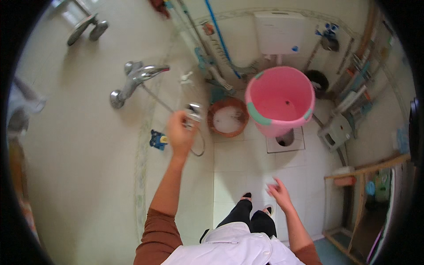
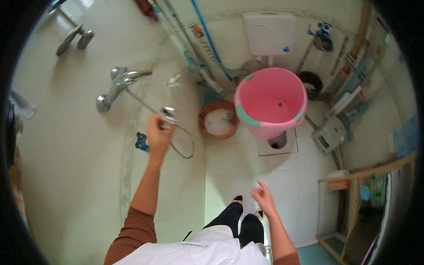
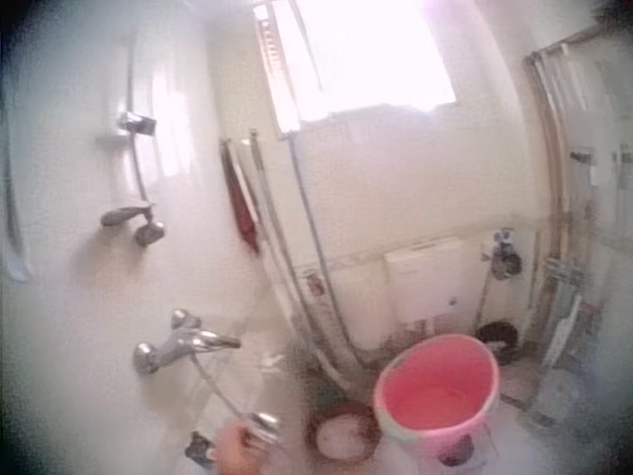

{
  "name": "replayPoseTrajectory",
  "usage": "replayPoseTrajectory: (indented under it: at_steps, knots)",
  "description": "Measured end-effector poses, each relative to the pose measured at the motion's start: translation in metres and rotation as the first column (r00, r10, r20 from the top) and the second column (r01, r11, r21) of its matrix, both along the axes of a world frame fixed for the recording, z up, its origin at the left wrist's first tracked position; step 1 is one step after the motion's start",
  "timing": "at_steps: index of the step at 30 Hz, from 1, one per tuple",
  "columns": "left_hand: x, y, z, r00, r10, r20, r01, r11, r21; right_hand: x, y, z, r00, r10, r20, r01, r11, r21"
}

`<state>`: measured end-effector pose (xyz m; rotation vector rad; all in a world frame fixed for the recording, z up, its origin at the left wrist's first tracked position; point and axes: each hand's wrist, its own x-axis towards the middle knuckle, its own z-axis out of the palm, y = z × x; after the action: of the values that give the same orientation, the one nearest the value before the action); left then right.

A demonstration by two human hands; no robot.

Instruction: The person retrieves a pink plastic basin from a shelf, fills it with water from a shower head, and scrubs the interior with a sponge. The person then rinses the basin and places it on the floor.

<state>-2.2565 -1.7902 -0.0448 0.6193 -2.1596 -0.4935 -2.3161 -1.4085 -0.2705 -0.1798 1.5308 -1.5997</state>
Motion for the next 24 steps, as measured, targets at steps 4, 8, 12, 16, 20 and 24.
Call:
replayPoseTrajectory:
  at_steps: [4,8,12,16,20,24]
  knots:
    - [-0.049,0.106,-0.026,0.872,-0.38,0.31,0.343,0.924,0.168,-0.009,-0.145,0.067,0.914,-0.146,-0.378,-0.011,0.923,-0.384]
    - [-0.06,0.1,-0.084,0.64,-0.759,0.123,0.563,0.571,0.597,-0.021,-0.146,0.046,0.863,-0.418,-0.283,0.379,0.907,-0.184]
    - [-0.049,-0.103,-0.082,0.884,-0.466,-0.02,0.353,0.639,0.683,-0.026,-0.018,-0.019,0.816,-0.569,-0.099,0.574,0.819,0.026]
    - [-0.049,-0.263,-0.035,0.834,-0.201,-0.514,0.51,0.639,0.577,-0.001,0.117,-0.048,0.318,-0.928,0.192,0.915,0.353,0.194]
    - [-0.085,-0.293,0.008,0.722,-0.297,-0.625,0.668,0.534,0.518,0.009,0.197,-0.046,0.122,-0.979,0.165,0.967,0.155,0.203]
    - [-0.111,-0.246,0.033,0.751,0.1,-0.653,0.511,0.539,0.67,0.007,0.234,-0.046,0.043,-0.99,0.132,0.964,0.076,0.254]
